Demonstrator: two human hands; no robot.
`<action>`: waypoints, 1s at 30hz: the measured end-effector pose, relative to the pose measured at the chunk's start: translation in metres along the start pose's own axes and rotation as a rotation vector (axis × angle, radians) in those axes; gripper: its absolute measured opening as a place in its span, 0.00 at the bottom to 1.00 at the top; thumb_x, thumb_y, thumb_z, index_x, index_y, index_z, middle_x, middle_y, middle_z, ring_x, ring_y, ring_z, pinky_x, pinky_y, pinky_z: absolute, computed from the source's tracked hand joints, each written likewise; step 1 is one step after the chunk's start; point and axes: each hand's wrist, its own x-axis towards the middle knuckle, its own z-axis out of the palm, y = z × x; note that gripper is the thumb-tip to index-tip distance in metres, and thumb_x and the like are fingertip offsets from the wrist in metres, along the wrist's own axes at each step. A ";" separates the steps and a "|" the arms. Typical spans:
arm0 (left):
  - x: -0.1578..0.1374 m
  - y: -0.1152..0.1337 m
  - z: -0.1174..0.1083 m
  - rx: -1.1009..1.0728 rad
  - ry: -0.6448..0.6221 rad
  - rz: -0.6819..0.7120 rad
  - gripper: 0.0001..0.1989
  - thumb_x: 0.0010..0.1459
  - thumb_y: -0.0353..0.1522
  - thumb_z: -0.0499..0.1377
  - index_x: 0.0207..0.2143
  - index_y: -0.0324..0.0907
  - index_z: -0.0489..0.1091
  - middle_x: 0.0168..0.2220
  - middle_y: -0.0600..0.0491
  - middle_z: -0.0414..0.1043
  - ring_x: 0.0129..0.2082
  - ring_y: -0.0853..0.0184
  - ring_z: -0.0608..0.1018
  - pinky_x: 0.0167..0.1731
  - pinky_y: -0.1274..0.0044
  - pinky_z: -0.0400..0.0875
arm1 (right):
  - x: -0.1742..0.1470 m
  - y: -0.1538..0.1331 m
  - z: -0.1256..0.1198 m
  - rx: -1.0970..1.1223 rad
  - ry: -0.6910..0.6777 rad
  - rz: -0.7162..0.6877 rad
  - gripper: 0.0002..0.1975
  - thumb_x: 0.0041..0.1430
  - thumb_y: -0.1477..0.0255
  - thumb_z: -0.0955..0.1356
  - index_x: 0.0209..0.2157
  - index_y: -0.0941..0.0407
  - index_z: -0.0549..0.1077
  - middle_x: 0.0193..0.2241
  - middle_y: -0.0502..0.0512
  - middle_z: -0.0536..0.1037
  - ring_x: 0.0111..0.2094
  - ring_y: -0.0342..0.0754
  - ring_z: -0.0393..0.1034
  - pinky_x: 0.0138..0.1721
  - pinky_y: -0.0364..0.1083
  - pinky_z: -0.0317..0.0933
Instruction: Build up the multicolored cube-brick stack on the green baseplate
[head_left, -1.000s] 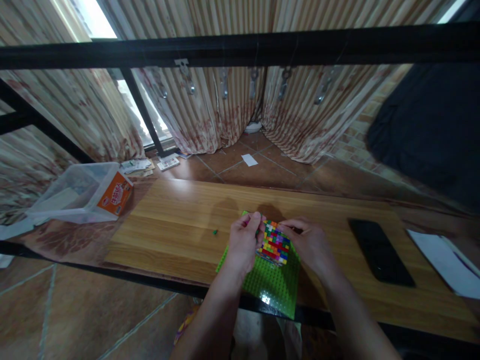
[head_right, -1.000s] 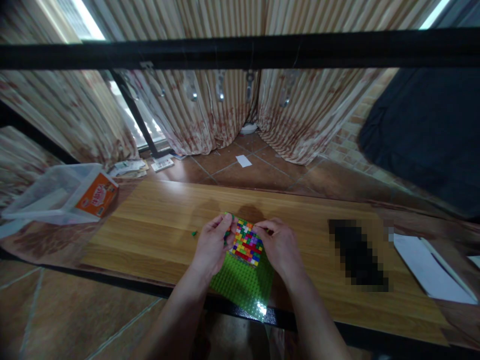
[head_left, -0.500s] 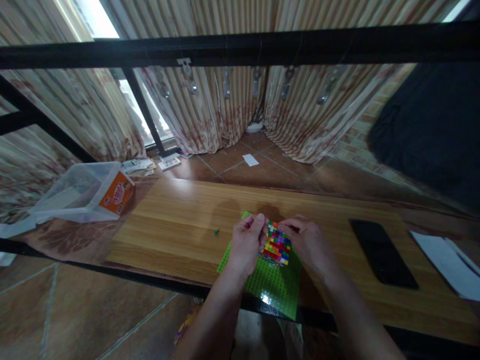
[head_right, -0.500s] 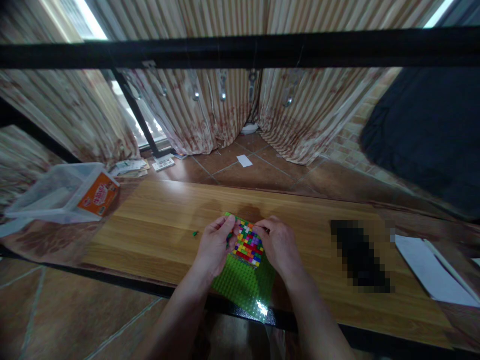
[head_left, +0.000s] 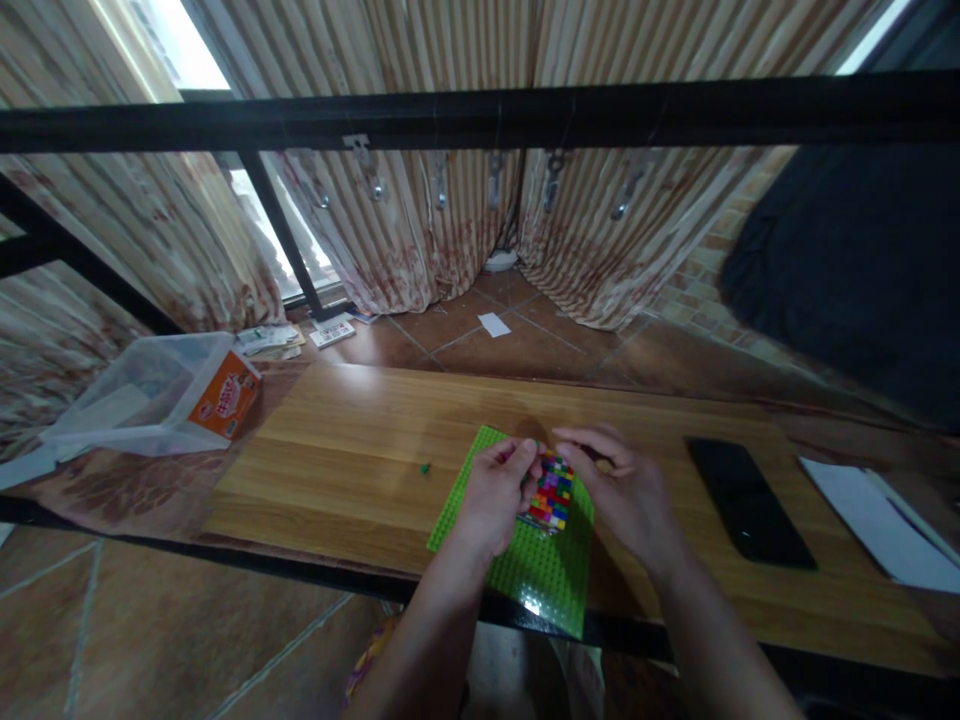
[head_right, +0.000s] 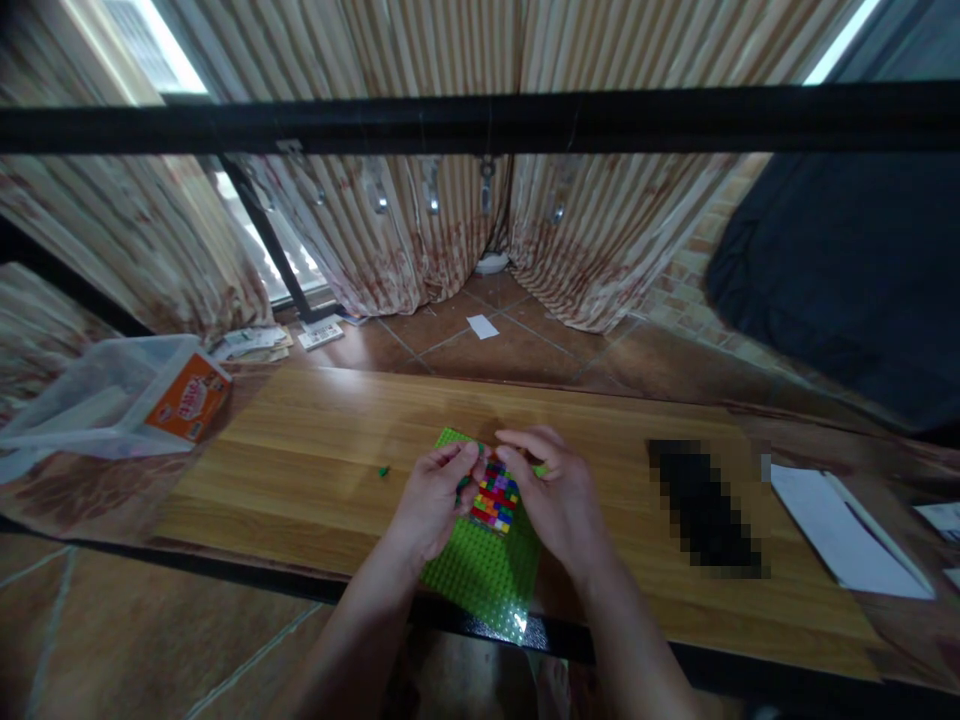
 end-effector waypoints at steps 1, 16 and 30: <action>0.000 0.000 0.000 -0.004 -0.017 -0.006 0.20 0.48 0.45 0.67 0.25 0.37 0.69 0.21 0.59 0.63 0.13 0.81 0.58 0.13 0.83 0.45 | 0.000 -0.004 0.001 0.015 -0.036 -0.021 0.11 0.61 0.63 0.68 0.41 0.51 0.80 0.40 0.54 0.80 0.43 0.49 0.74 0.45 0.48 0.66; -0.004 0.002 -0.003 0.022 -0.164 -0.123 0.20 0.47 0.44 0.68 0.27 0.36 0.69 0.21 0.58 0.63 0.14 0.81 0.60 0.14 0.83 0.42 | 0.000 -0.006 -0.008 0.090 -0.217 -0.002 0.08 0.61 0.67 0.68 0.38 0.51 0.80 0.37 0.52 0.78 0.40 0.48 0.73 0.44 0.47 0.65; 0.003 0.021 -0.020 -0.040 0.096 0.011 0.17 0.45 0.41 0.69 0.28 0.35 0.73 0.19 0.60 0.62 0.13 0.81 0.57 0.14 0.83 0.42 | 0.003 0.030 -0.011 -0.066 -0.007 0.216 0.11 0.54 0.62 0.70 0.33 0.53 0.81 0.36 0.55 0.82 0.38 0.52 0.75 0.41 0.51 0.67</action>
